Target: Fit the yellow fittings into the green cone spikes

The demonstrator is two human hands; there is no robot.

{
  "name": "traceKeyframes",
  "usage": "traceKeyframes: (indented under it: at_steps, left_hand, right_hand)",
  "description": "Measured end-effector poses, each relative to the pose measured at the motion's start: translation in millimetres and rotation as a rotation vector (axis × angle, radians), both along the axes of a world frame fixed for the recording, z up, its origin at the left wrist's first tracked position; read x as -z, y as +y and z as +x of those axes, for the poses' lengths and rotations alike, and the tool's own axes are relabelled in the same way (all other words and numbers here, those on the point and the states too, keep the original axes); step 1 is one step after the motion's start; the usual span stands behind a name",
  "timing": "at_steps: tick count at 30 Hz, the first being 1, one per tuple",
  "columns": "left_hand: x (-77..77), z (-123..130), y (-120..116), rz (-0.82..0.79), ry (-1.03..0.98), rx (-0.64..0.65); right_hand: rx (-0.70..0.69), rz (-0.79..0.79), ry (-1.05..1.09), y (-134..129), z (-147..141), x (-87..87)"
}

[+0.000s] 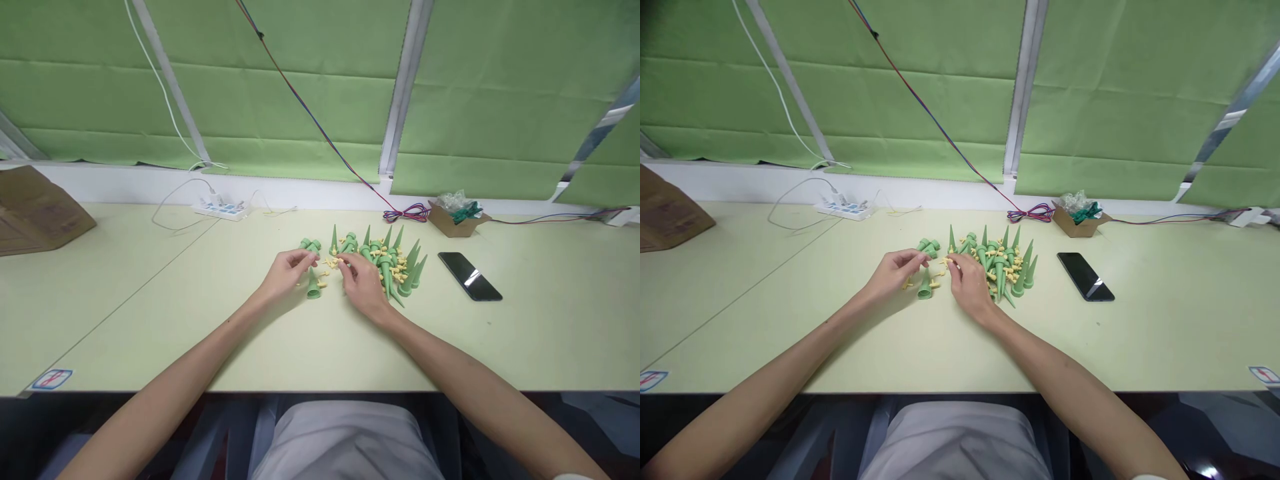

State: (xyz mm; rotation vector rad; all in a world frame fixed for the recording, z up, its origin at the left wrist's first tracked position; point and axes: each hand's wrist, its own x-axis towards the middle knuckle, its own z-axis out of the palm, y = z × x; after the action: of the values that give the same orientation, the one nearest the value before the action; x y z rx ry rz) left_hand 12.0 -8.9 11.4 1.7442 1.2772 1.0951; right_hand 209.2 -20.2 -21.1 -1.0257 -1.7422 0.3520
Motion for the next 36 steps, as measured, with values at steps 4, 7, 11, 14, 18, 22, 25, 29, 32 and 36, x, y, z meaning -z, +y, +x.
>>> traceKeyframes:
  at_steps: [4,7,11,14,18,22,25,29,32,36]
  left_hand:
    - [4.0,1.4,1.0,-0.006,-0.010,0.021]
    - [4.9,5.5,-2.3,0.040,0.017,0.098]
    - [4.8,10.0,-7.2,0.068,0.026,0.164]
    - [5.3,10.2,-8.0,0.060,0.034,0.185]
    - [5.8,9.7,-7.5,0.059,0.048,0.185]
    - [5.3,10.6,-8.4,0.055,0.051,0.169]
    - [5.6,10.9,-8.9,0.057,0.054,0.165]
    - [7.8,10.0,-7.4,0.067,0.073,0.160]
    - [8.9,8.4,-5.2,0.083,0.080,0.129]
    - [8.0,6.6,-3.5,0.112,0.113,0.059]
  right_hand:
    - [-0.040,-0.012,-0.015,-1.3,-0.8,-0.1]
    - [-0.097,-0.024,-0.012,-2.9,-2.9,0.6]
    - [-0.140,-0.095,0.000,-3.9,-4.4,1.8]
    - [-0.184,-0.144,0.013,-3.9,-4.4,2.5]
    - [-0.224,-0.155,0.015,-3.8,-4.2,2.8]
    - [-0.231,-0.155,0.027,-3.7,-3.7,2.6]
    - [-0.224,-0.144,0.024,-3.4,-3.3,3.2]
    - [-0.204,-0.141,0.017,-3.0,-3.0,3.3]
    - [-0.176,-0.144,0.020,-3.0,-2.3,1.9]
    - [-0.150,-0.149,0.034,-3.2,-1.5,0.2]
